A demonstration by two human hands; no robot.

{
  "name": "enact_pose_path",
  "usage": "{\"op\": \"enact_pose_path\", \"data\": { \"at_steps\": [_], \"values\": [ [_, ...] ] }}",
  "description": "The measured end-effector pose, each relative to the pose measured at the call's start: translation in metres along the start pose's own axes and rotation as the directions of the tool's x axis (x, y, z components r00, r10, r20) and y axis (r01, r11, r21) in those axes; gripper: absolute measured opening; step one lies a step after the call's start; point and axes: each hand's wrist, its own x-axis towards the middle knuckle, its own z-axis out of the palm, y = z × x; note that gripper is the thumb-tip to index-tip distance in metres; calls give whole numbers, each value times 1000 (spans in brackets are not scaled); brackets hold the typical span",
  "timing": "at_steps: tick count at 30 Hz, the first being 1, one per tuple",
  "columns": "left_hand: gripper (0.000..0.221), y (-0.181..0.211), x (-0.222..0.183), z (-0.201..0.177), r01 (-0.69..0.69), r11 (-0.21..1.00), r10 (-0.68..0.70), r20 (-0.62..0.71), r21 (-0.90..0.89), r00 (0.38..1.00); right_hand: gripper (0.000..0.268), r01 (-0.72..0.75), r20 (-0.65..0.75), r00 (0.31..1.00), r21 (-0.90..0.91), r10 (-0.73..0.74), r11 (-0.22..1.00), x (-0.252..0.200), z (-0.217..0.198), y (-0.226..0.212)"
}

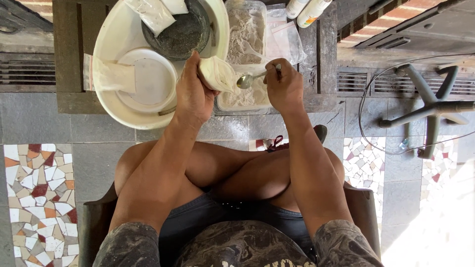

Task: Filling small plastic bags with agricultural powder using a spoon

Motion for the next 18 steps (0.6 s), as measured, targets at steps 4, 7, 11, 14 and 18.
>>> {"op": "enact_pose_path", "data": {
  "at_steps": [4,7,11,14,18],
  "values": [
    [31,-1,1,-2,-2,1000,2,2,21,1000,19,-72,-18,997,142,75,987,3,6,8],
    [32,-5,5,-5,-4,1000,4,-2,10,1000,20,-205,-2,978,186,209,961,4,11,-4],
    [30,-1,0,0,-11,1000,11,-9,9,1000,22,-270,-6,958,326,288,906,5,24,-1],
    [30,-2,0,0,-17,1000,17,-14,1,1000,24,-303,-14,945,347,328,888,5,26,-2],
    [30,-1,-2,1,-25,1000,25,-10,5,1000,24,-296,-23,945,372,327,880,5,26,0]
  ]
}}
